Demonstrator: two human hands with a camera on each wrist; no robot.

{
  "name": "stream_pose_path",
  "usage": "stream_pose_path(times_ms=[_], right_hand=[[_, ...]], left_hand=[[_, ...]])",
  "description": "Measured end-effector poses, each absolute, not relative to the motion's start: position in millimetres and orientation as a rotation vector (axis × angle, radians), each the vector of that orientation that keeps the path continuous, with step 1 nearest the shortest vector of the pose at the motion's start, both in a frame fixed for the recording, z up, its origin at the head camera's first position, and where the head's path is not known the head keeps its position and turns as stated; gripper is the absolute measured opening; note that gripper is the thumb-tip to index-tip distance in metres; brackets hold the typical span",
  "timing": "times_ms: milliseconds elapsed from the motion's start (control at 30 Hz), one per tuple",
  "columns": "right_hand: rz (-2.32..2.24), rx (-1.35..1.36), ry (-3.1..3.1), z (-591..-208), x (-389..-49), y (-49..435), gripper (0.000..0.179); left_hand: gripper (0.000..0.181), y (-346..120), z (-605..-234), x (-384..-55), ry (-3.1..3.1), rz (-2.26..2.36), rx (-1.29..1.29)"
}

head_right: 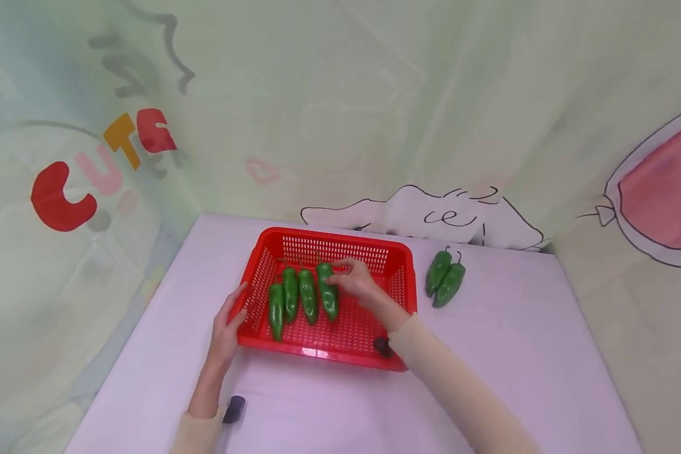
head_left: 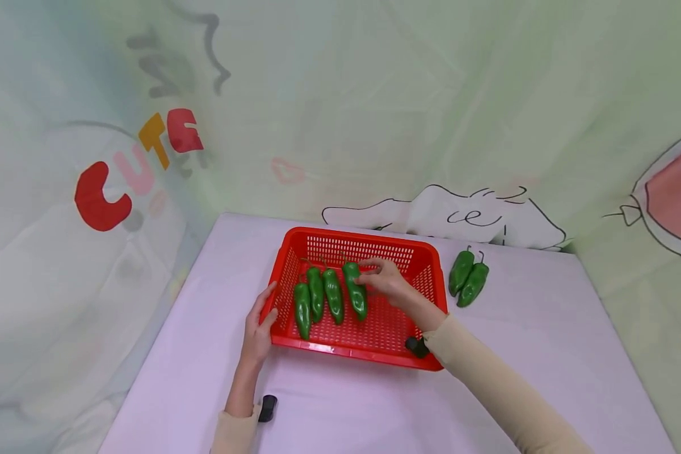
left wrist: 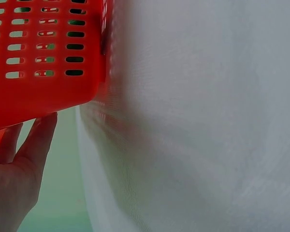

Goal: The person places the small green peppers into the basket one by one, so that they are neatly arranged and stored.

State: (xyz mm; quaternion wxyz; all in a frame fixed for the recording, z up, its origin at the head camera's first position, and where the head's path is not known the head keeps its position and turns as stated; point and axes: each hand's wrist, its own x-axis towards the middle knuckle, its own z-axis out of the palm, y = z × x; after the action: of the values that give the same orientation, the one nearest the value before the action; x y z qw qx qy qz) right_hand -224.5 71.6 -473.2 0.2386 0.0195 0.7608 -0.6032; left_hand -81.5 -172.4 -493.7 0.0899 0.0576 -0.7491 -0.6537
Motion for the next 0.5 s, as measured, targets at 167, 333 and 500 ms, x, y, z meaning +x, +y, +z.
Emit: stream_pose_path(times_ms=[167, 333, 500], right_hand=[[-1.597, 0.104, 2.067, -491, -229, 73, 0.046], [-1.578, 0.113, 2.048, -502, -231, 66, 0.049], [-1.573, 0.093, 2.073, -504, -230, 56, 0.053]], left_hand=[[0.051, -172, -492, -82, -2.222, -1.953, 0.192], [0.051, -172, -494, -83, -2.220, -1.962, 0.184], [0.051, -172, -496, -84, -2.224, -1.953, 0.188]])
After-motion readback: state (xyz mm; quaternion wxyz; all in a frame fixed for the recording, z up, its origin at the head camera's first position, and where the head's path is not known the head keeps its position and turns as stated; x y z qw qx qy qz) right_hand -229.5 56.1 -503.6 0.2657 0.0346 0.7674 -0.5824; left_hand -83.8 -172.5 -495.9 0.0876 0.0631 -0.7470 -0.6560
